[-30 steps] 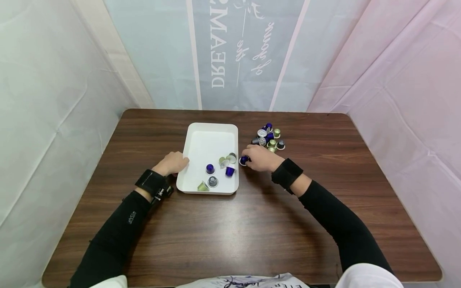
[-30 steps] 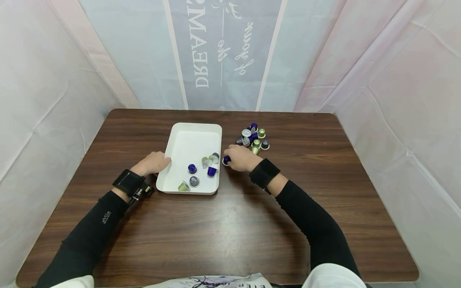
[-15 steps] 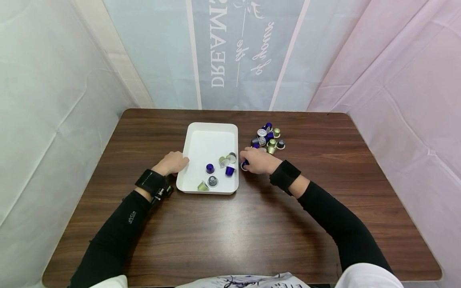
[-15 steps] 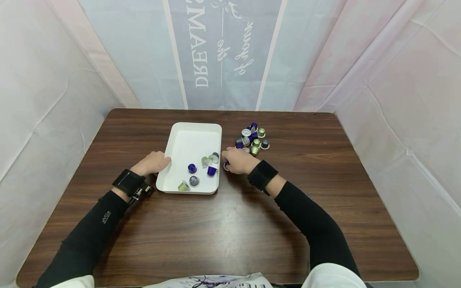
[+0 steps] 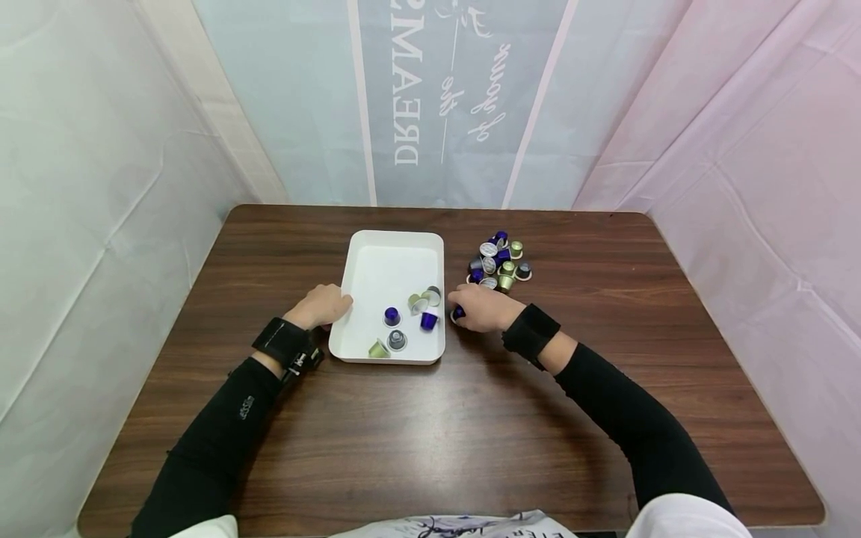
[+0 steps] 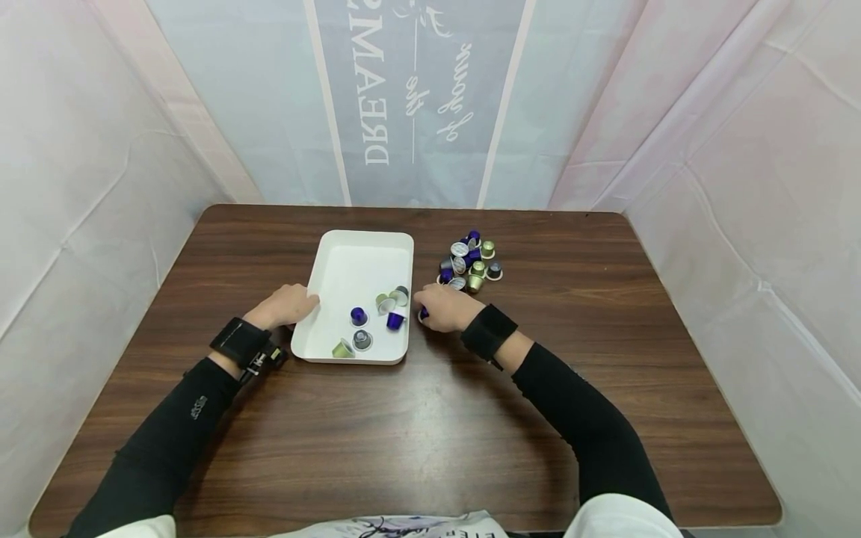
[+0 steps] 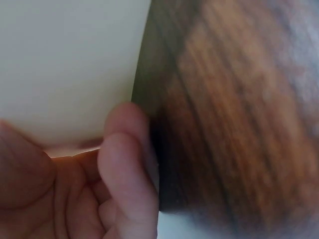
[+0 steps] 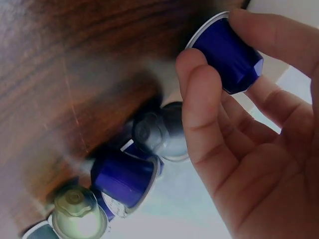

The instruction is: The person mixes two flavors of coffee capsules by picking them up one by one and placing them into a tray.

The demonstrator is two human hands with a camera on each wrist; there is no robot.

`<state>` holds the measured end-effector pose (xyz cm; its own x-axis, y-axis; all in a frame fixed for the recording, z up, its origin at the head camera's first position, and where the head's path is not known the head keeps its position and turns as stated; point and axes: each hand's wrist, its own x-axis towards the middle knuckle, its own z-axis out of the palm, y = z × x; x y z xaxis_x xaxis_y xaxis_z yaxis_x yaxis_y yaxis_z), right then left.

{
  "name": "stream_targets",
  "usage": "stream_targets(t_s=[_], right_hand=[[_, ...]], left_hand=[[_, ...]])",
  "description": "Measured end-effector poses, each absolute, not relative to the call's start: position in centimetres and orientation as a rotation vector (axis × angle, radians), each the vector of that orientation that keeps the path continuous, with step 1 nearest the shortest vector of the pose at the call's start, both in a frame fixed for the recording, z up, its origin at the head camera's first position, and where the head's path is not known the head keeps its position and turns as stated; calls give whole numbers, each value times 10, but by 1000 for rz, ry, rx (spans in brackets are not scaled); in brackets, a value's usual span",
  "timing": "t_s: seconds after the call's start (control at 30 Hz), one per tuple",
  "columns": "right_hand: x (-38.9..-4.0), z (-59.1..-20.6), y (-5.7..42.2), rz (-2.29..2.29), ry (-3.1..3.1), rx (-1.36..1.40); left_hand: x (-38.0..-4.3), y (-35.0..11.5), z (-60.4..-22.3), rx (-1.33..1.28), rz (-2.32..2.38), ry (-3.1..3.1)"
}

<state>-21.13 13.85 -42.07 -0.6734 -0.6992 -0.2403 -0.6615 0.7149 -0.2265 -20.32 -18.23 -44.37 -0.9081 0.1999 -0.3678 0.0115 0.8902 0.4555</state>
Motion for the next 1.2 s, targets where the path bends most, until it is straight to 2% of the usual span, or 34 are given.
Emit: stream_targets(t_s=[0.7,0.97,1.2], right_hand=[[-206,-386,137,-348,2690,-1101],[-200,-381,126,-426,2706,-1111],[-196,-383,112,-472,2671,-1224]], left_hand=[[-203,-183,-442,156,639,2639],[-202,-183,-442,136,650,2630],[-202,-183,-442,137,660,2628]])
